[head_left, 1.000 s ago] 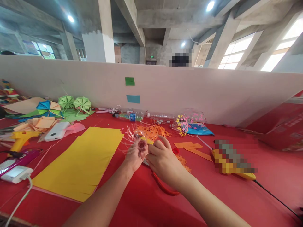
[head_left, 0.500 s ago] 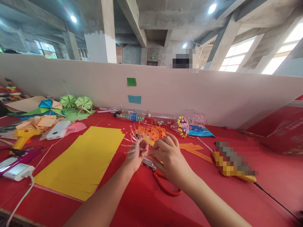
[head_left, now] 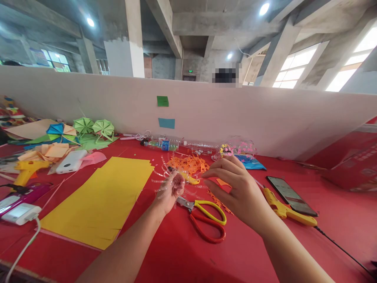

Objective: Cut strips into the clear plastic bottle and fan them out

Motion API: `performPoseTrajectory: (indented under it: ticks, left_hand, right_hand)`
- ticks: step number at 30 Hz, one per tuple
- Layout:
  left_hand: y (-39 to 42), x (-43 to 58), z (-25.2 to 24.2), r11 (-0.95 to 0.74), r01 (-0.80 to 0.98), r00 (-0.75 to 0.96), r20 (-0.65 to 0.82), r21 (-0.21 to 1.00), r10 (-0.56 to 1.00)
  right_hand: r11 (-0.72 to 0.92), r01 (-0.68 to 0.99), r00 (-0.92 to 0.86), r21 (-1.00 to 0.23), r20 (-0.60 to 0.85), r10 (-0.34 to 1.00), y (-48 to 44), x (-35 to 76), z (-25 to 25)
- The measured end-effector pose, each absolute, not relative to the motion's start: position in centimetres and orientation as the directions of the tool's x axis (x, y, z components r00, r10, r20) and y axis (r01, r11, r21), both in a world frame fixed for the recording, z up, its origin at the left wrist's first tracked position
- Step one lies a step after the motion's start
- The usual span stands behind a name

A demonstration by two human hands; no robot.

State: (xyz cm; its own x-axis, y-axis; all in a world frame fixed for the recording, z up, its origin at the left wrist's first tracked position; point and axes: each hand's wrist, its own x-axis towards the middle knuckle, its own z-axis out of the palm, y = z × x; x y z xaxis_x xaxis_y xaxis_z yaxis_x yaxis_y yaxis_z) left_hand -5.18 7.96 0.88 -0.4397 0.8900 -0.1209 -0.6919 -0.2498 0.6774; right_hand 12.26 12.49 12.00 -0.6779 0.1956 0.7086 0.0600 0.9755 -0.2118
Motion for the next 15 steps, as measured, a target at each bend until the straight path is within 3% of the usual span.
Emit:
performPoseTrajectory:
  ticks: [10,15]
  left_hand:
    - [8.3,-5.5,-0.1,-0.267,-0.729,-0.457,-0.157,0.630,0.876]
    - [8.4,-5.4,-0.1,-0.306,-0.727,-0.467,-0.117,0.614,0.876]
  right_hand:
    - [0.976,-0.048,-0.758,-0.210,0.644,0.102,10.6,11.4,11.1]
    - [0.988,0.033,-0.725,-0.152,0.677,0.128,10.3,10.4,9.8]
